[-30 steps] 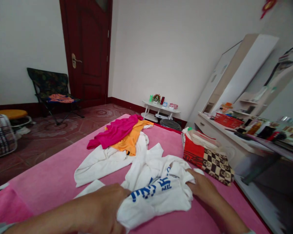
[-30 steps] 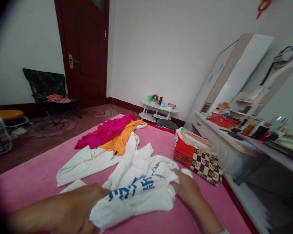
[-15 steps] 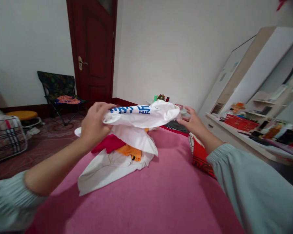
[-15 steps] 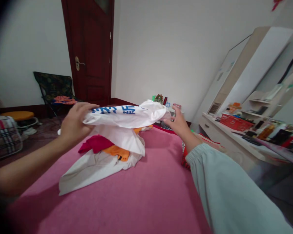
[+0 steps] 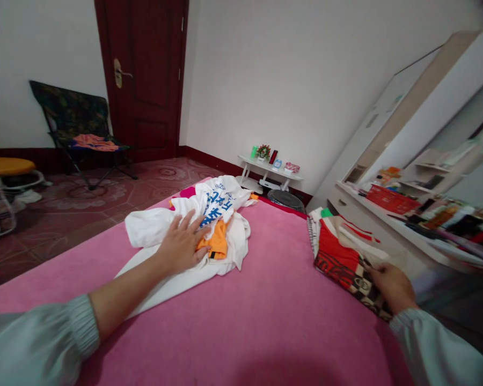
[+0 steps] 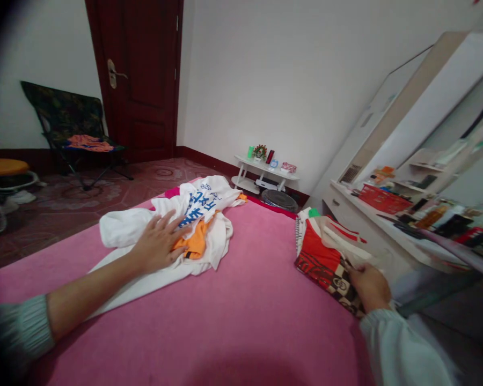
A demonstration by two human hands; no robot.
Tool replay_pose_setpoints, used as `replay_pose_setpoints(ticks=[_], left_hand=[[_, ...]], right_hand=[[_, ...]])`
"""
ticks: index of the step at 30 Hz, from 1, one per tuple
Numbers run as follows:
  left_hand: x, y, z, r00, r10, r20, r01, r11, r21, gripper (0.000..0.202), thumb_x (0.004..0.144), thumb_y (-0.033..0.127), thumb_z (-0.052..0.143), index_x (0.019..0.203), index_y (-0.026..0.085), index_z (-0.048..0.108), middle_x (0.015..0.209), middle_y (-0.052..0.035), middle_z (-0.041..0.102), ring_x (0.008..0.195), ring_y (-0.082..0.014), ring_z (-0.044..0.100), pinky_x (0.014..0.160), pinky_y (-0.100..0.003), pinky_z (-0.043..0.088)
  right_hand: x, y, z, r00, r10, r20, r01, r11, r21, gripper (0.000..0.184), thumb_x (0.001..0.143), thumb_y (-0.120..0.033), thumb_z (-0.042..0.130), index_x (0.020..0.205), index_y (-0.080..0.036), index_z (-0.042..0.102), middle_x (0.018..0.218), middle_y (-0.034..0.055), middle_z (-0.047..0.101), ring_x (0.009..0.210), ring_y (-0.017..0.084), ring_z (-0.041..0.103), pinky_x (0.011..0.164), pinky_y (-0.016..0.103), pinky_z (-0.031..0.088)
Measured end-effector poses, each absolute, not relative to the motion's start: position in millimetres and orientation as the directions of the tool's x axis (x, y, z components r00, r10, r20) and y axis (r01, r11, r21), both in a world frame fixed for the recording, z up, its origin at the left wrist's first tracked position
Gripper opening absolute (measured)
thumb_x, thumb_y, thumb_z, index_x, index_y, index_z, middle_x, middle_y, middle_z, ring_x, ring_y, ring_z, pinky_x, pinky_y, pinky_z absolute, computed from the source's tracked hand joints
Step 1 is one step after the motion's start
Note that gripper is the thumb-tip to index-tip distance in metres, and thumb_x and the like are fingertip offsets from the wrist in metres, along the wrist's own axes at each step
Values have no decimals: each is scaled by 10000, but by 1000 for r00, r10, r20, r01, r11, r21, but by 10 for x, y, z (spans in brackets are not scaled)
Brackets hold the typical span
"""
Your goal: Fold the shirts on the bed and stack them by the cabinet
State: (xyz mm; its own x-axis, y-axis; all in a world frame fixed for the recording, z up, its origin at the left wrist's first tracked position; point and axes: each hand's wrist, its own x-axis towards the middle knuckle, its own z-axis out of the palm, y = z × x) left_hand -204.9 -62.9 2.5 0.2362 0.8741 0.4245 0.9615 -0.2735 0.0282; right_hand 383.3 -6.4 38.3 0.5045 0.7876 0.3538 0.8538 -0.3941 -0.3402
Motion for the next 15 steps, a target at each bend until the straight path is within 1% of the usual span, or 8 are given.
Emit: replay_pose_setpoints(ticks=[2,4,7,8,10,12,13,15], left_hand=[[-2047,-626,27,234,869,435,962,-271,25,506,856,511,473,1300,287,566,1483,-72,402,1422,-351,171,1124,-559,63],[-2036,-629,19,235,865,444,960,-278,34,487,849,501,490,1276,289,585,1471,-72,419,1420,-352,177,1122,-564,69],[-2028,-645,20,227,856,465,955,-289,66,459,829,492,523,1234,297,613,1458,-68,436,1411,-354,203,1118,-565,105],[-2035,-651,28,220,849,481,952,-294,82,455,825,490,529,1229,299,615,1459,-65,435,1407,-351,217,1117,-559,125],[-2068,-659,53,206,833,513,940,-314,132,452,833,478,523,1238,295,603,1467,-61,421,1387,-336,269,1112,-538,184],[-2109,-659,92,181,817,548,914,-345,213,441,862,462,485,1241,266,596,1460,-73,420,1342,-307,353,1098,-498,258],[-2120,-661,117,158,808,567,893,-362,267,436,880,455,459,1234,242,597,1447,-84,429,1315,-288,392,1090,-472,291],[-2092,-680,179,104,794,599,836,-396,380,431,910,445,410,1201,195,606,1399,-104,464,1271,-253,444,1083,-428,328]], right_hand=[[3657,-105,471,559,770,307,819,-453,-353,282,655,-477,599,520,-232,564,548,106,600,536,288,595,486,363,396],[3347,-159,607,565,746,352,809,-418,-414,333,683,-520,575,558,-212,589,575,108,614,581,279,599,502,344,390],[2702,-423,807,459,720,520,775,-39,-631,369,741,-528,513,679,-179,616,650,76,641,618,215,586,532,290,405],[2460,-593,857,384,744,547,759,83,-646,356,751,-516,513,699,-177,606,649,57,636,610,193,574,544,273,408],[1981,-1052,925,152,837,526,783,223,-581,273,751,-440,546,643,-191,567,601,20,606,585,159,543,555,244,393],[1570,-1579,967,-221,925,310,798,354,-487,163,746,-305,564,621,-201,588,622,2,630,605,139,555,573,221,385],[1408,-1818,989,-391,909,145,780,411,-473,102,729,-266,588,649,-217,627,644,-14,651,600,127,558,570,210,382],[1186,-2146,1044,-630,769,-109,700,501,-509,19,680,-248,652,683,-247,671,621,-46,656,553,108,545,536,193,369]])
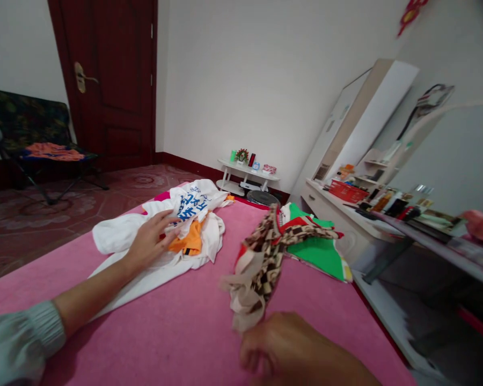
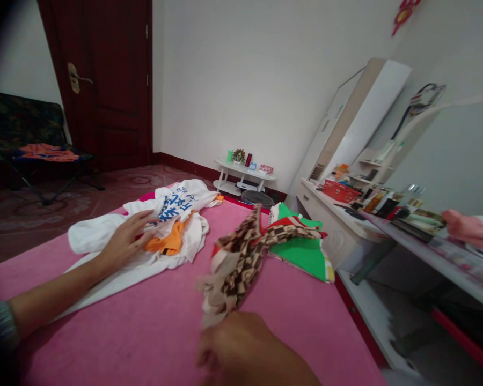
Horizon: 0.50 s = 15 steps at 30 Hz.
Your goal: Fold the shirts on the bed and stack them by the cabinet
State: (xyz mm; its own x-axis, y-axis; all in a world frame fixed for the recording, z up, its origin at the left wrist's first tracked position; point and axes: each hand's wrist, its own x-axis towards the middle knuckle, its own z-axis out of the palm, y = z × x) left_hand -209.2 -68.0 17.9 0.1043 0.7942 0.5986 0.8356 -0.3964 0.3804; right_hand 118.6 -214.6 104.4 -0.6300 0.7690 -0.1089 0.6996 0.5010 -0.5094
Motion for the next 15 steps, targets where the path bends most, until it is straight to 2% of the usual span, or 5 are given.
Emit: replay_pose_setpoints(ticks=[3,6,9,12,15], left_hand=[[-1858,-796,279,89,796,599,725,-464,508,405,931,425,383,1141,176,623,1330,-103,517,1253,-229,463,1089,-408,338],[-1436,-1020,343,236,805,544,621,-556,553,370,925,400,413,1147,193,626,1337,-98,517,1267,-230,454,1092,-401,342],[-1018,-1278,346,456,782,426,525,-622,580,488,893,410,483,1341,217,490,1453,-100,410,1315,-243,407,1090,-387,346],[-740,-1491,303,570,766,299,526,-619,583,776,768,439,641,1446,219,336,1436,-116,437,1254,-277,462,1051,-399,375],[-601,-1628,257,588,777,225,559,-592,581,590,692,308,672,1263,247,539,1195,-54,626,1040,-241,586,885,-323,457]], right_hand=[[1106,-2118,1085,-621,782,-56,659,483,-576,91,705,-258,637,773,-249,697,672,-39,679,595,118,576,562,193,401],[1296,-1621,887,-296,896,332,672,442,-595,232,789,-223,499,924,-217,688,929,44,710,847,185,628,748,275,477],[1688,-1111,438,-50,813,581,742,420,-523,412,769,-166,438,1138,-181,620,1200,120,618,1137,247,542,996,424,404],[2106,-888,36,-3,863,506,823,289,-489,538,745,-191,492,1281,-156,518,1286,143,546,1204,275,497,1014,460,391],[2345,-893,-95,8,941,337,872,158,-462,365,751,-225,531,1101,-179,623,1097,105,625,1022,256,591,894,398,464]])
